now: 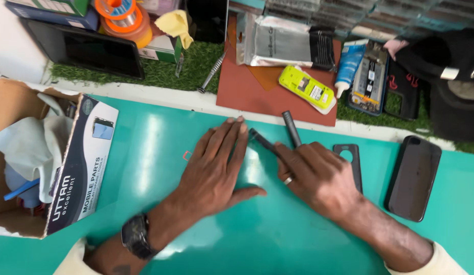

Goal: The person removes the back cover and battery from a yellow phone, then disassembles a black flip phone by removing its back cover, battery, and screws. They use a screwdriver to unscrew components and separate the front and back halves of the flip phone, exposing the internal screen and circuitry.

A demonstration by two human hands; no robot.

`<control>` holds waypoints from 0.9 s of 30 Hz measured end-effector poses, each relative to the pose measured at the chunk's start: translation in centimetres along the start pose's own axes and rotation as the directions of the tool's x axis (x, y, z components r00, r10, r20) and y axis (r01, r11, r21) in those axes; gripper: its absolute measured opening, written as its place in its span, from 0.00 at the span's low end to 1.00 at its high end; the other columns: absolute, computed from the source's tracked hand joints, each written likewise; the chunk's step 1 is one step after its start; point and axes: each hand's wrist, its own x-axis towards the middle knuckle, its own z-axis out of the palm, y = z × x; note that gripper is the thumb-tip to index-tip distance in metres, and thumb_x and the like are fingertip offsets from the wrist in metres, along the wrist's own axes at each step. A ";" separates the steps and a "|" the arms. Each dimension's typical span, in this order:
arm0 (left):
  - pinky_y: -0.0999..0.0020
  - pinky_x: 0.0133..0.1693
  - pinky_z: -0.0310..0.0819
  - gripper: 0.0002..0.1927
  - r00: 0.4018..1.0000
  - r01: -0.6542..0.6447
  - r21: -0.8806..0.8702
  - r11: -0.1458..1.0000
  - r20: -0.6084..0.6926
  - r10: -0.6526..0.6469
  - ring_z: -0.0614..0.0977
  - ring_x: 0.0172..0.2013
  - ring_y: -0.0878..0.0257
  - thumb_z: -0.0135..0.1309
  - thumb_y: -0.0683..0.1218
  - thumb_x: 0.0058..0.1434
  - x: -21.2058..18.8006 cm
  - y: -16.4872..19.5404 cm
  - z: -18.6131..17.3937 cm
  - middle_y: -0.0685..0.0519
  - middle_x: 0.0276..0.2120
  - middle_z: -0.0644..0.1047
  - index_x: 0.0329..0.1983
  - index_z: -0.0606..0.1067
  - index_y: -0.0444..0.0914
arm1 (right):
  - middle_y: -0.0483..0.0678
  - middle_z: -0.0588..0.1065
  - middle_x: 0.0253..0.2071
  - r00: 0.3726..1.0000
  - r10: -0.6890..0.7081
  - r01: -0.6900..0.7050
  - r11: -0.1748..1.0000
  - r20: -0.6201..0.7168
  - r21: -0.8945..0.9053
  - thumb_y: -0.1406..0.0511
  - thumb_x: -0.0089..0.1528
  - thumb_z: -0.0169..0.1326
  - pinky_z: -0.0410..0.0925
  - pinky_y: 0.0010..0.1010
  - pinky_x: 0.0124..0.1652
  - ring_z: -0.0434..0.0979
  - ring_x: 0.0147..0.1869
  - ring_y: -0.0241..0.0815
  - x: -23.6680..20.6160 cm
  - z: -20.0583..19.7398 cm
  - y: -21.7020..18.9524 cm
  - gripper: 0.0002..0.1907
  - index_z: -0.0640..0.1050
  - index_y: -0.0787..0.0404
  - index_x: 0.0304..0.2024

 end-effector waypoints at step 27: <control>0.34 0.71 0.43 0.63 0.994 0.098 0.010 0.995 0.043 -0.098 0.53 0.72 0.30 0.47 0.78 0.59 -3.0 0.8 2.2 0.20 0.69 0.55 0.72 0.48 0.21 | 0.52 0.72 0.58 0.987 0.035 -0.065 0.979 0.154 0.195 0.63 0.57 0.66 0.72 0.48 0.54 0.73 0.58 0.54 1.1 1.9 -0.1 0.22 0.81 0.55 0.55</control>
